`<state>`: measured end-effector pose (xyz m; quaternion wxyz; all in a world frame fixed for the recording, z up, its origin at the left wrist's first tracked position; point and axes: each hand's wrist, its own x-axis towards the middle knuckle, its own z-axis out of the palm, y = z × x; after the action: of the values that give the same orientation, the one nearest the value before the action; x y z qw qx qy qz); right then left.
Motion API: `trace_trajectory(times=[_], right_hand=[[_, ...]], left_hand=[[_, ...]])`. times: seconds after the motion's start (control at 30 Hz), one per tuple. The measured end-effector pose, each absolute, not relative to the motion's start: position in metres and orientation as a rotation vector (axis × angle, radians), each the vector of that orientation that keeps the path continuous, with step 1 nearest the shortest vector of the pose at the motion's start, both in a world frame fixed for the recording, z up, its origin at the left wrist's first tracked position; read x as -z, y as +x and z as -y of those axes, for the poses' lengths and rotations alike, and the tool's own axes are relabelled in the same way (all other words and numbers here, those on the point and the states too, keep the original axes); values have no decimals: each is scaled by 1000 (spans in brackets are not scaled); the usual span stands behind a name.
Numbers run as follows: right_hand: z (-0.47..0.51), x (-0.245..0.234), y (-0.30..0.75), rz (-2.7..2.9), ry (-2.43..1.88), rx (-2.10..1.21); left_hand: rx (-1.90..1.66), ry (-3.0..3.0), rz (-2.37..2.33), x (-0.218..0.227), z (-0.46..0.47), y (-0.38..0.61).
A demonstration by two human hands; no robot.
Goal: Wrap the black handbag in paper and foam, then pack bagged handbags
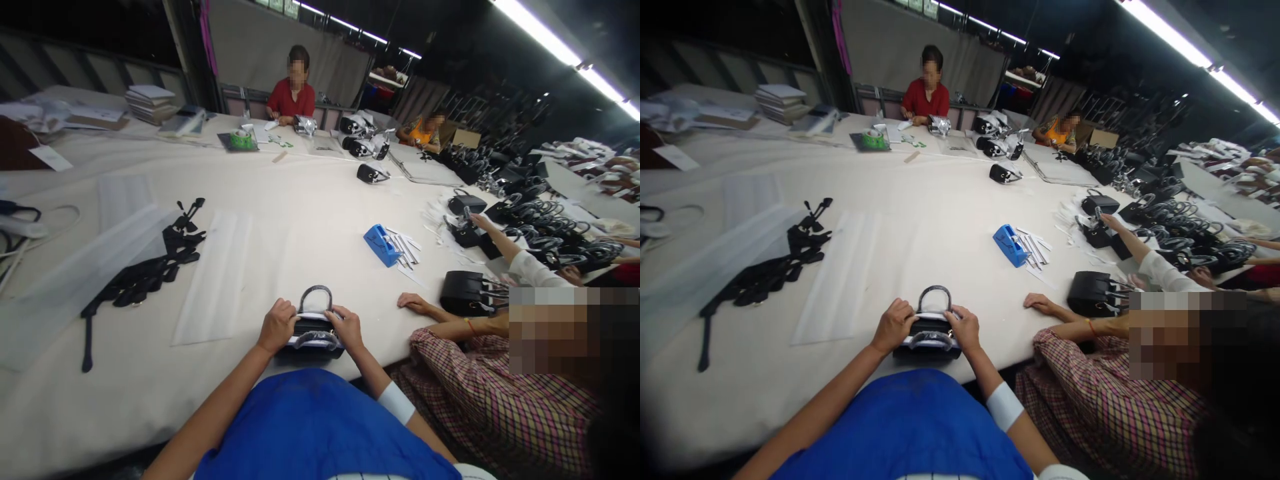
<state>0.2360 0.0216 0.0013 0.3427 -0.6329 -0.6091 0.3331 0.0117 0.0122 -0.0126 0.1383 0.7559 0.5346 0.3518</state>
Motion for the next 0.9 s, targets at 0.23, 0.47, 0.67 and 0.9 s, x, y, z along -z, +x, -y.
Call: trace_trajectory(times=[0.23,0.47,0.67,0.9], right_hand=[[-14,-8,245,1661,-1494,-986],[-12,-6,248,1722,-1501,-913],[-20,-6,244,1892,-1470,-642],[-24,-3,242,1982,-1528,-488]], left_hand=[[-1063,2203,-1526,12,-2,11],[-1036,2186,-1553,8,-1,12],[-1013,2161,-1544,10,-9,12],[-1013,2126,-1571,15,-18,12]])
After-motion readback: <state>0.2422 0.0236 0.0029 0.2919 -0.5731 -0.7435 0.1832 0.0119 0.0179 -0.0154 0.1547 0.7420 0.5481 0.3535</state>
